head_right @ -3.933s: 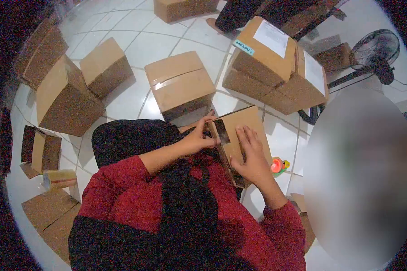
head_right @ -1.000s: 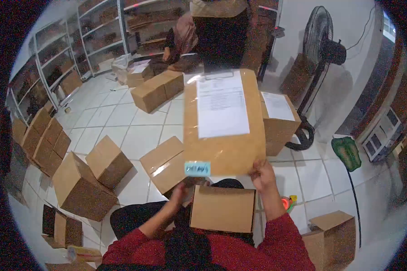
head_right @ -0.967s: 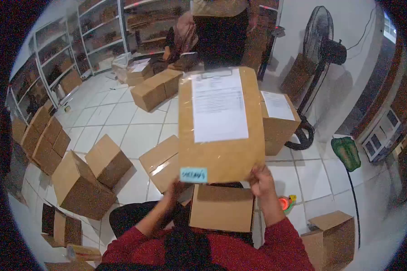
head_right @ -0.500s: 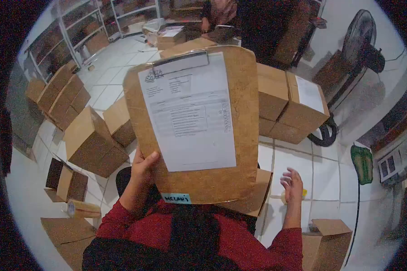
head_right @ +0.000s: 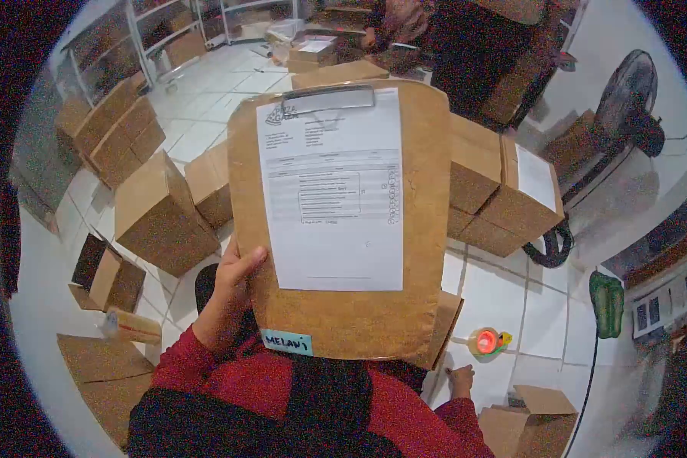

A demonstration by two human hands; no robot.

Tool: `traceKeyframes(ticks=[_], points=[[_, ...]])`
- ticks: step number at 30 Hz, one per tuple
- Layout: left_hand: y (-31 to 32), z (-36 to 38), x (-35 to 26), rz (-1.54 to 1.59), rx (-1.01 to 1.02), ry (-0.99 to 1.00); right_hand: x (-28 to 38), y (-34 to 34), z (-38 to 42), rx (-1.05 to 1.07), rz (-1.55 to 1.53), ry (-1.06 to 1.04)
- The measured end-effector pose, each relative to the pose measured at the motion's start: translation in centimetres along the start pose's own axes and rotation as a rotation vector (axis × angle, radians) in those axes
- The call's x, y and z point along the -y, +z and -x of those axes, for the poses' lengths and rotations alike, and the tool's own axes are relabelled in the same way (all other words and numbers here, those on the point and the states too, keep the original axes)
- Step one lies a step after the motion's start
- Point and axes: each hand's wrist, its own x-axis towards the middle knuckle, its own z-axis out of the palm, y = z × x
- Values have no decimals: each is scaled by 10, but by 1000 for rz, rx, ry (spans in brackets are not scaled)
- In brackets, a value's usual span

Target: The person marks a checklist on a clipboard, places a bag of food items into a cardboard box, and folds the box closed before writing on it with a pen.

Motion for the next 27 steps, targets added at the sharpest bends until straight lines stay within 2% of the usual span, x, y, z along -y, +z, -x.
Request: traceKeyframes(ticks=[3,6,8,10,12,14,15,17,18,19,20,27], points=[[-1,0,2,18,26,4,4,-5,13,-41,-115,-41],[3,2,-3,50,57,-12,-5,18,-9,-105,-68,-128],[3,3,-4,52,57,-8,4,10,6,-109,-125,-116],[3,4,-5,52,59,-5,8,8,9,-2,-113,-175],[4,4,-6,41,69,4,18,3,19,21,-95,-121],[3,4,-5,35,67,9,21,1,32,-106,-37,-206],[2,4,-4,28,66,18,15,11,23,-105,-36,-204],[0,3,-3,42,73,19,-5,51,-13,-392,-89,-569],[0,3,-3,56,79,24,-11,75,-34,-392,-89,-568],[0,4,-3,57,78,23,-20,105,-62,-453,233,-702],[1,4,-4,59,74,15,-14,104,-58,-507,561,-825],[-3,4,-2,60,74,16,-11,89,-47,-346,480,-763]])
